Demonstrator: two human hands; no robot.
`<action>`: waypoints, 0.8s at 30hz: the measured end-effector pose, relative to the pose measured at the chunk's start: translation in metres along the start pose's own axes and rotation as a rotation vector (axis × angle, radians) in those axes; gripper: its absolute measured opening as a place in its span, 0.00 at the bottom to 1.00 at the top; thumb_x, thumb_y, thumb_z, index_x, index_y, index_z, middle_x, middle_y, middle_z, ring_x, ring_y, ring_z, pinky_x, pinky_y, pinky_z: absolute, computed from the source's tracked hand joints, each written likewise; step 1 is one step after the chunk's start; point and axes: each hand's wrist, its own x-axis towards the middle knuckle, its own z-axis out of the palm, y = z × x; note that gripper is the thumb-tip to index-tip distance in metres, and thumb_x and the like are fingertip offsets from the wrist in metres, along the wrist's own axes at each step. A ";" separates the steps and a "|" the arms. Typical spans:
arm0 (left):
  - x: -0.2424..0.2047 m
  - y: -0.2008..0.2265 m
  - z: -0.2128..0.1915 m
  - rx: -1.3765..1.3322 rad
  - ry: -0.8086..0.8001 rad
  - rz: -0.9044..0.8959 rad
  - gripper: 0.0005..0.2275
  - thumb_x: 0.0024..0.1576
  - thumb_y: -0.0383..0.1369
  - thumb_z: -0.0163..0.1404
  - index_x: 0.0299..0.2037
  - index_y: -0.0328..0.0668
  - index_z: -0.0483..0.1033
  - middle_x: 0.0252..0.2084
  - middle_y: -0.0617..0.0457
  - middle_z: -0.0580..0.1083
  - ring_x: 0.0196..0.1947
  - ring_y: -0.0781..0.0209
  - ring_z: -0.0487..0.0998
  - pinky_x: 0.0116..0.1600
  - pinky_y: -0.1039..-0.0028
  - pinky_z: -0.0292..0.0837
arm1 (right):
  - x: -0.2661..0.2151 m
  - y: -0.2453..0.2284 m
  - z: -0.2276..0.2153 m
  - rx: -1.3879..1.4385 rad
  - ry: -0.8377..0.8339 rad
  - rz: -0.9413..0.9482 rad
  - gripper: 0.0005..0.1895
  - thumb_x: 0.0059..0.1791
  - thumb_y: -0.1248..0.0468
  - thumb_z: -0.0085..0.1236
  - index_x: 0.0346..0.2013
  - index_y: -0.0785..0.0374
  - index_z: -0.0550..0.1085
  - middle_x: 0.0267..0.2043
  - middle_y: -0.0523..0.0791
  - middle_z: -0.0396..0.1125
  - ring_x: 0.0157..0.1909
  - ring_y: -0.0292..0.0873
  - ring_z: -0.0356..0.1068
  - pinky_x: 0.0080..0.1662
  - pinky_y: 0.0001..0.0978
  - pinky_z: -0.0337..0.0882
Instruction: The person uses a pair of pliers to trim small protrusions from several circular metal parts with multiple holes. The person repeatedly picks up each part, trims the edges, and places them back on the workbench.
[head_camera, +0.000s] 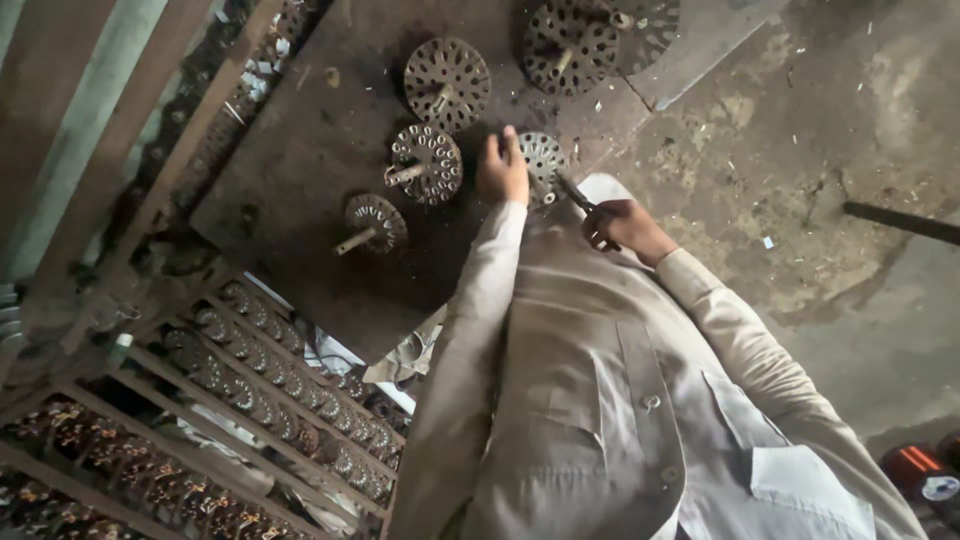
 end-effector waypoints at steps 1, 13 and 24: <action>0.004 0.008 0.004 0.189 0.016 -0.001 0.20 0.60 0.56 0.44 0.42 0.54 0.81 0.33 0.43 0.80 0.33 0.40 0.80 0.38 0.53 0.74 | 0.002 0.004 0.001 -0.198 0.051 -0.111 0.12 0.47 0.68 0.50 0.38 0.66 0.80 0.34 0.49 0.76 0.32 0.42 0.74 0.34 0.34 0.72; 0.022 0.020 0.000 0.557 0.016 0.546 0.20 0.61 0.57 0.46 0.29 0.52 0.77 0.22 0.45 0.76 0.21 0.39 0.78 0.24 0.51 0.70 | -0.021 0.017 0.017 -0.768 0.303 -0.408 0.16 0.42 0.66 0.54 0.43 0.60 0.77 0.42 0.56 0.72 0.42 0.62 0.72 0.45 0.54 0.71; 0.030 0.023 -0.001 0.653 0.026 0.657 0.17 0.60 0.52 0.47 0.28 0.52 0.75 0.24 0.48 0.76 0.21 0.44 0.78 0.23 0.54 0.71 | 0.001 0.012 0.007 -0.845 0.239 -0.477 0.26 0.39 0.66 0.55 0.53 0.62 0.70 0.48 0.61 0.70 0.43 0.66 0.71 0.43 0.56 0.71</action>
